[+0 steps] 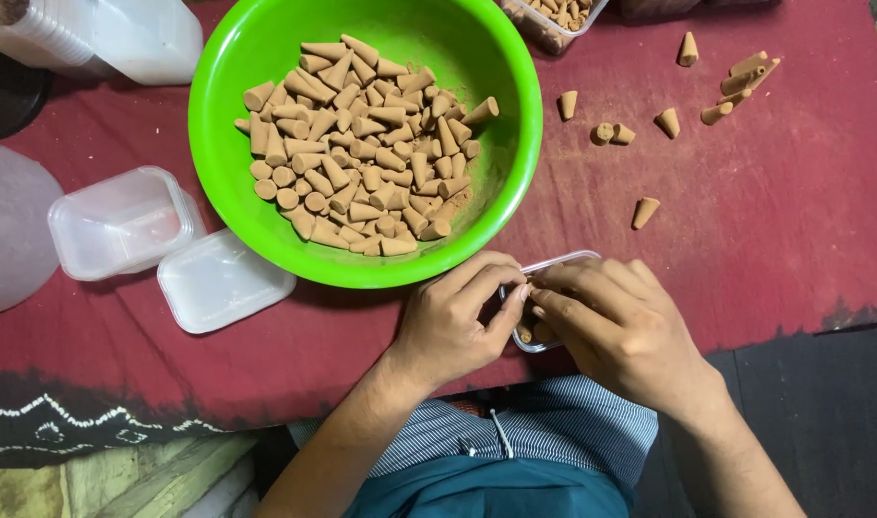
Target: The person is packing incense cones from a large green bowl into small clear plastic containers.
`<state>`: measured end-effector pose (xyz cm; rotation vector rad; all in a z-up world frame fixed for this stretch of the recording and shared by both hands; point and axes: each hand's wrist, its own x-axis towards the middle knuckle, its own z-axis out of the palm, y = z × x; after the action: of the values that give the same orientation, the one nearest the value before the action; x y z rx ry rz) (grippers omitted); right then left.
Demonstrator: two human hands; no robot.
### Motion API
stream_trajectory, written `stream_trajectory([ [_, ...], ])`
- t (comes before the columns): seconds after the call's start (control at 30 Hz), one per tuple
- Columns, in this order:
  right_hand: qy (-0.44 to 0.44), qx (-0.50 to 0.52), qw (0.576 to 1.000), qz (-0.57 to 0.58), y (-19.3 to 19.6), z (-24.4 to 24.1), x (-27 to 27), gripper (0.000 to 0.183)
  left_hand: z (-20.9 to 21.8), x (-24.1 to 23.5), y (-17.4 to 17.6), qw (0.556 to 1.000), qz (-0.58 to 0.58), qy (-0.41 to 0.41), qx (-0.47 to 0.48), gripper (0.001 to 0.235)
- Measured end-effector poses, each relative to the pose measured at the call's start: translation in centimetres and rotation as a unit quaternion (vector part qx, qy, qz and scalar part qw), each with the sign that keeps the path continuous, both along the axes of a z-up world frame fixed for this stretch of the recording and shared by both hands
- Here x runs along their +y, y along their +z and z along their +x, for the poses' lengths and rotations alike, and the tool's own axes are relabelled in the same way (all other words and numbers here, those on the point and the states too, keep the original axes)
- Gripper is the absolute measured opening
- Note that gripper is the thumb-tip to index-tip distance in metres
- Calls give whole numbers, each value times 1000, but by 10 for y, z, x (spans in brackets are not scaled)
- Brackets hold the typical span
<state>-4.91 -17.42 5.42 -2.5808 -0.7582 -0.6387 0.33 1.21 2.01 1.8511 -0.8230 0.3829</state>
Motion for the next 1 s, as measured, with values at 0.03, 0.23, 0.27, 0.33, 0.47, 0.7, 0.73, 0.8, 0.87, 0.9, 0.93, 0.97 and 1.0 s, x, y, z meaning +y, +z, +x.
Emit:
stream_trajectory([
  [0.03, 1, 1, 1000, -1, -1, 0, -2, 6, 0, 0, 0, 1000, -1, 1, 1, 2],
  [0.23, 2, 6, 1000, -21, -2, -3, -8, 2, -2, 0, -3, 1000, -5, -5, 18, 5],
  [0.27, 1, 4, 1000, -22, -3, -3, -8, 3, -2, 0, -2, 1000, -5, -6, 20, 6],
  [0.33, 0, 2, 1000, -24, -5, -3, -7, 4, -2, -1, -2, 1000, -4, -7, 22, 6],
  [0.47, 3, -9, 1000, -29, -10, -6, -3, 5, -2, 0, 3, 999, -9, -21, 29, 9],
  [0.7, -9, -29, 1000, -3, -22, -9, -8, 9, 0, 1, -7, 995, -16, -35, 87, 13],
  [0.73, -10, -30, 999, -2, -21, -10, -7, 9, -2, 0, -11, 995, -15, -37, 86, 13],
  [0.8, -15, -36, 999, 8, -21, -11, -7, 8, -3, -3, -20, 990, -15, -26, 138, 17],
  [0.87, -18, -35, 999, 22, -23, -12, -8, 8, -4, -5, -21, 988, -12, -25, 154, 20],
  [0.9, -20, -31, 999, 36, -25, -12, -8, 9, -5, -6, -22, 985, -9, -22, 172, 22],
  [0.93, -19, -31, 999, 37, -25, -13, -7, 9, -5, -5, -21, 985, -9, -21, 172, 22],
  [0.97, -22, -28, 998, 55, -25, -13, -6, 10, -4, -4, -21, 981, -6, -25, 190, 22],
  [1.0, -27, -25, 997, 73, -25, -13, -6, 12, -4, -3, -21, 977, -4, -31, 209, 21],
])
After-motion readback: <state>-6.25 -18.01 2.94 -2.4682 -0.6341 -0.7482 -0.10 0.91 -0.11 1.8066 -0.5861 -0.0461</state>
